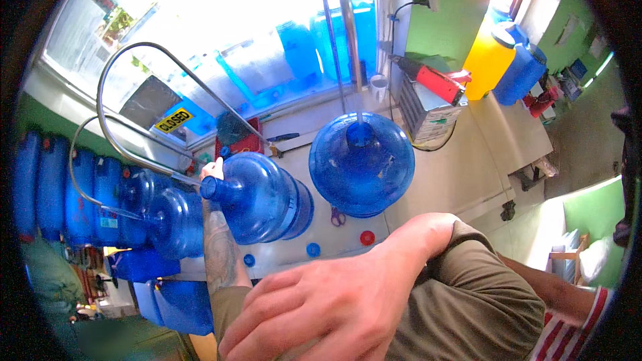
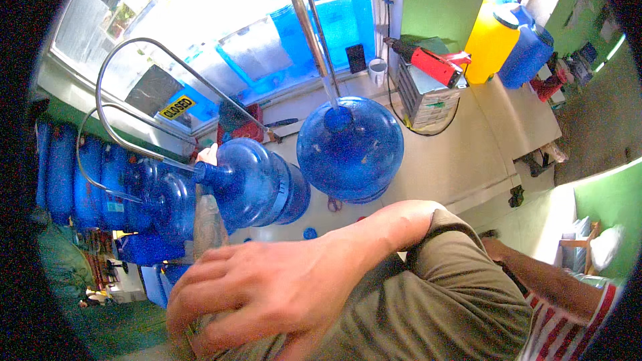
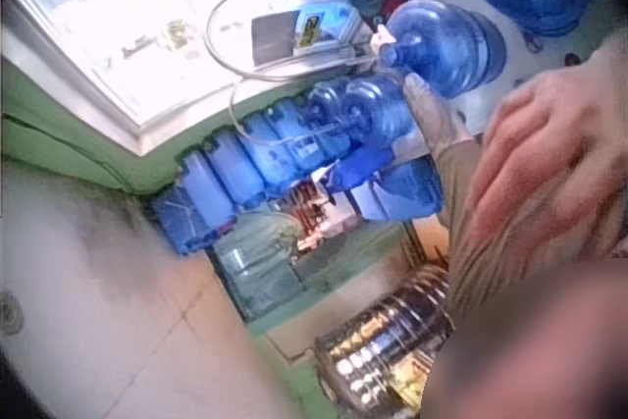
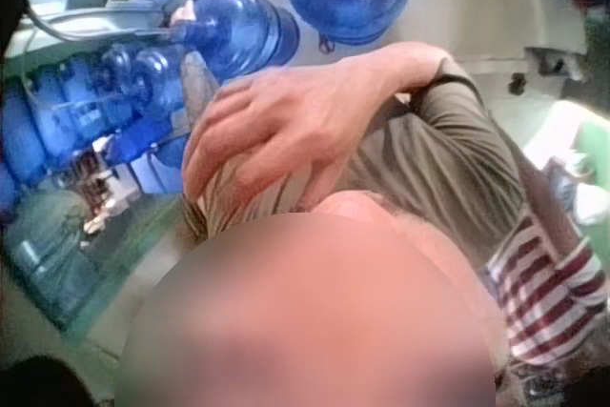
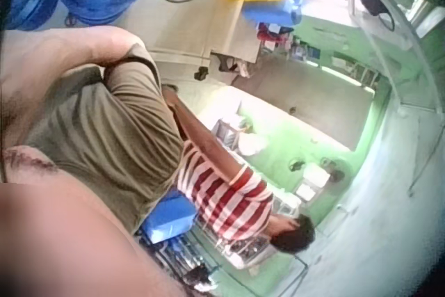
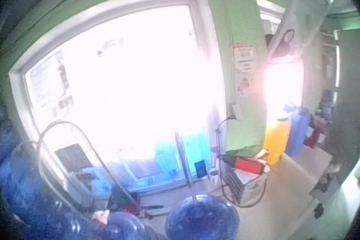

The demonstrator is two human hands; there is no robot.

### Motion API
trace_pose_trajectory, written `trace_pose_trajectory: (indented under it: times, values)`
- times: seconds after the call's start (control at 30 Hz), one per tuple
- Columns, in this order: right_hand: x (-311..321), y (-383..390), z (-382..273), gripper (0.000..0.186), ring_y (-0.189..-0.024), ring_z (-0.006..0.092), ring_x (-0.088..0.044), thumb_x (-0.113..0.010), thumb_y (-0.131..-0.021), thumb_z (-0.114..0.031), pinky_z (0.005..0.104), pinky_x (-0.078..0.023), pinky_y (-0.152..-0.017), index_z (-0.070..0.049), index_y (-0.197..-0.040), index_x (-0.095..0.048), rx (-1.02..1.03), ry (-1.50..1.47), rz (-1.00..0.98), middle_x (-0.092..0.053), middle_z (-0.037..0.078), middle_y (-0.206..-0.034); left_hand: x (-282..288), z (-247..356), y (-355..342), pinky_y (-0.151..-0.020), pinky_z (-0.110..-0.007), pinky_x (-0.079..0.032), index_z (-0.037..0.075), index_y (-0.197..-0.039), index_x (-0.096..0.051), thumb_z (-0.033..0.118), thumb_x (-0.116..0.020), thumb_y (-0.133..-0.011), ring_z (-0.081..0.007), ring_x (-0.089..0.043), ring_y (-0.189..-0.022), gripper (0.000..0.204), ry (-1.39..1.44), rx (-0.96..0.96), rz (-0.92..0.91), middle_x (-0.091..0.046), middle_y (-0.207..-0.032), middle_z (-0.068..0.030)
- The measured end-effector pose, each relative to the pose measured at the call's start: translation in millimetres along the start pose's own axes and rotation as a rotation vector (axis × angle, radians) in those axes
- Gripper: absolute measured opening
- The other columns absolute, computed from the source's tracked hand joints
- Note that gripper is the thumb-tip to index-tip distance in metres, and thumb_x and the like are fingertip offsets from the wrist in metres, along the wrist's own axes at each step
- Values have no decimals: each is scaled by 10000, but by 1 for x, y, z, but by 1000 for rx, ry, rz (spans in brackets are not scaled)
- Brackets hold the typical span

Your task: The person fills large blue water jugs from a dispenser, then caps them and wraps the necks with green shrink-wrap. They use a red heat gun to shrink the wrap around the necks of the jugs.

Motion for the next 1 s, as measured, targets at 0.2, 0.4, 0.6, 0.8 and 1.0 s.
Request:
trace_pose_trajectory:
  times: [0.2,0.4,0.6,0.8,1.0]
  values:
    - [12,6,12,520,-1101,349,-626,-587,-975,-478,434,-518,-887,10,-1133,-667,160,-93,217,-641,182,-1190,1,-5,4,-847,-475,-509,75,-952,-750,540,-606,-868,-426,-659,-961,494,45,166,41,-696,-1000,-212]
    - [-6,6,16,571,-1080,366,-623,-531,-991,-511,432,-518,-874,30,-1132,-645,63,-144,148,-620,203,-1200,7,5,8,-840,-456,-509,61,-938,-746,518,-582,-886,-429,-659,-957,489,51,175,26,-695,-989,-228]
    - [-10,9,21,599,-1136,399,-572,-559,-946,-521,481,-478,-921,20,-1203,-585,11,-91,83,-563,225,-1250,1,-4,4,-849,-461,-510,59,-954,-752,515,-586,-875,-421,-666,-948,491,87,143,51,-705,-973,-220]
    - [9,21,8,716,-1167,410,-557,-529,-929,-593,495,-470,-936,35,-1271,-549,-86,-113,-106,-522,249,-1313,-8,-14,-2,-833,-458,-511,64,-898,-756,516,-640,-851,-415,-672,-898,469,91,175,93,-709,-918,-212]
    - [9,-2,-8,472,-1031,358,-632,-528,-999,-417,435,-522,-821,25,-1136,-621,-2,-131,146,-612,198,-1184,5,-3,2,-779,-477,-481,45,-782,-702,529,-614,-872,-443,-638,-807,501,65,70,100,-667,-817,-238]
Point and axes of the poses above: each hand's wrist, its own y-axis away from the middle knuckle, its own x-axis out of the back of the hand, z = x × y, the point moved 7 cm from there along -y, towards the middle knuckle
